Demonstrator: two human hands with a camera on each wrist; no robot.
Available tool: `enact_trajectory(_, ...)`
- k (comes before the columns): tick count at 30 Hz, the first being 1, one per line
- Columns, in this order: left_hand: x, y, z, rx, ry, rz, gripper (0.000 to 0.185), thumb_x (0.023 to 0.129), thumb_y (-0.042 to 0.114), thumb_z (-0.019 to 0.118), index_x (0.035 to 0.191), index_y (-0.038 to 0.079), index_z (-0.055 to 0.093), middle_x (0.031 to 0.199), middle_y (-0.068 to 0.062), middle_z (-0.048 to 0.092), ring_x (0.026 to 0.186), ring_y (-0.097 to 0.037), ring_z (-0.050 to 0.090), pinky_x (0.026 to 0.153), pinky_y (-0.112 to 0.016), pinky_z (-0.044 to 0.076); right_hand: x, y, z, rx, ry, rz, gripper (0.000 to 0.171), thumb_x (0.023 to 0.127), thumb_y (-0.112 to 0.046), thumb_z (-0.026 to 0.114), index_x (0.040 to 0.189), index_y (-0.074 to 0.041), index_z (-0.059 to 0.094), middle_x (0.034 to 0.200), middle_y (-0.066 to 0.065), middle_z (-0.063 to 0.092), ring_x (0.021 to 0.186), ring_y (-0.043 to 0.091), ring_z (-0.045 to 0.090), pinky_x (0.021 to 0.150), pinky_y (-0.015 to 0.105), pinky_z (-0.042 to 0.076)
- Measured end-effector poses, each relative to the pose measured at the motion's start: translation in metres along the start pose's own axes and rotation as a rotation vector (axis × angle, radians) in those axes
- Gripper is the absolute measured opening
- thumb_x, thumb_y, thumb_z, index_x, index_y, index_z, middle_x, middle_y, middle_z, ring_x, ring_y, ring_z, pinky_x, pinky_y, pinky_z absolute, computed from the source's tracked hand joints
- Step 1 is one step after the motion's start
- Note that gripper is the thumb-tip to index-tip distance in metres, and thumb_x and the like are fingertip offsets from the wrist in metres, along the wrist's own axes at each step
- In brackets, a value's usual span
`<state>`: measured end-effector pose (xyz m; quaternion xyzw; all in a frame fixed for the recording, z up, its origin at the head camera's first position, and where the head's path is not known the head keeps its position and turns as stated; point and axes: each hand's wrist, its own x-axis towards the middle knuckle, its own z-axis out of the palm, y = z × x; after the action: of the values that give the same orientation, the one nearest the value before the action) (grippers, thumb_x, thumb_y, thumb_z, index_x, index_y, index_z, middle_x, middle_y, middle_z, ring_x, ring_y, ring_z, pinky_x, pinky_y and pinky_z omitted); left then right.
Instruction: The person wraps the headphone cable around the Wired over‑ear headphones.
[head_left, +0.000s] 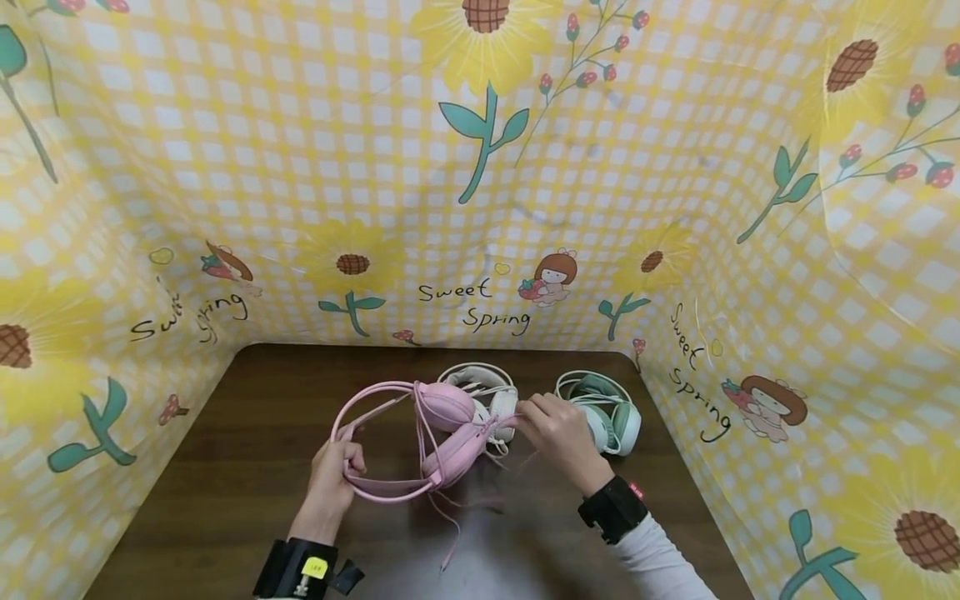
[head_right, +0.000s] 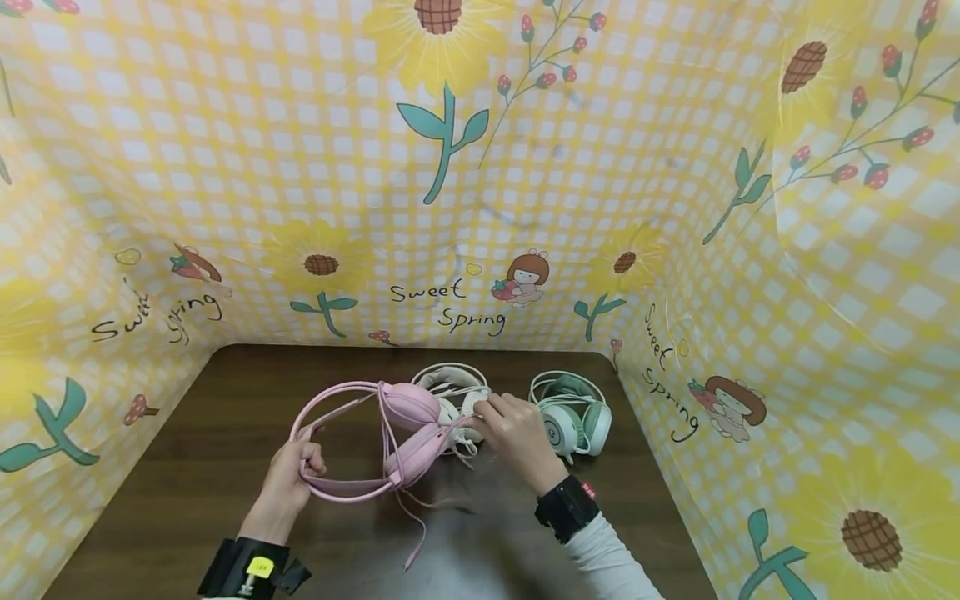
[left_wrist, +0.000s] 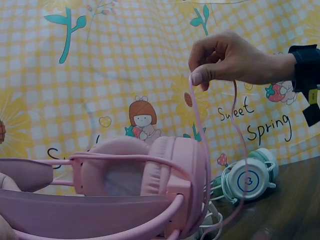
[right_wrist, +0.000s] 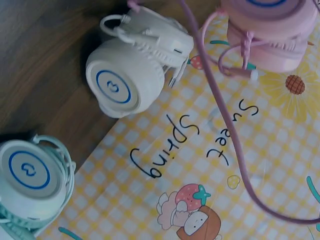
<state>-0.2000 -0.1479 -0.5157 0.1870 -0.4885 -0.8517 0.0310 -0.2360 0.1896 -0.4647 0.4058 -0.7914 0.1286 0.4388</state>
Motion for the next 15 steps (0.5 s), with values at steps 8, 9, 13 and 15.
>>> enact_trajectory(8, -0.001, -0.007, 0.002, 0.024, -0.040, -0.029, 0.042, 0.066, -0.019, 0.042, 0.091, 0.005, 0.064, 0.106, 0.011, 0.062, 0.047, -0.007, 0.034, 0.043, -0.015, 0.029, 0.012, 0.003, 0.003, -0.033, 0.061, -0.085, 0.042, 0.088, -0.050, 0.068, 0.074, -0.012, 0.063, 0.062, -0.004, 0.053, 0.052, 0.012, 0.047, 0.045, 0.025, 0.039)
enact_trajectory(9, 0.000, -0.008, 0.003, 0.024, -0.043, -0.034, 0.042, 0.067, -0.019, 0.041, 0.093, 0.004, 0.064, 0.108, 0.010, 0.062, 0.047, -0.007, 0.034, 0.043, -0.015, 0.029, 0.014, 0.003, 0.004, -0.039, 0.076, -0.095, 0.043, 0.088, -0.052, 0.068, 0.073, -0.012, 0.063, 0.061, -0.005, 0.052, 0.052, 0.013, 0.046, 0.044, 0.025, 0.038)
enact_trajectory(13, 0.000, -0.009, 0.007, 0.030, -0.071, -0.050, 0.044, 0.068, -0.019, 0.040, 0.105, -0.001, 0.058, 0.102, 0.009, 0.061, 0.047, -0.007, 0.034, 0.043, -0.015, 0.028, 0.022, 0.002, 0.006, -0.051, 0.095, -0.111, 0.043, 0.087, -0.052, 0.069, 0.072, -0.013, 0.062, 0.060, -0.005, 0.055, 0.052, 0.015, 0.044, 0.046, 0.027, 0.035)
enact_trajectory(15, 0.000, -0.011, 0.008, 0.025, -0.095, -0.061, 0.046, 0.069, -0.019, 0.038, 0.108, -0.001, 0.055, 0.083, 0.008, 0.060, 0.045, -0.007, 0.035, 0.042, -0.015, 0.028, 0.025, 0.001, 0.007, -0.059, 0.078, -0.111, 0.043, 0.086, -0.054, 0.069, 0.073, -0.013, 0.064, 0.063, -0.004, 0.060, 0.054, 0.016, 0.047, 0.049, 0.028, 0.036)
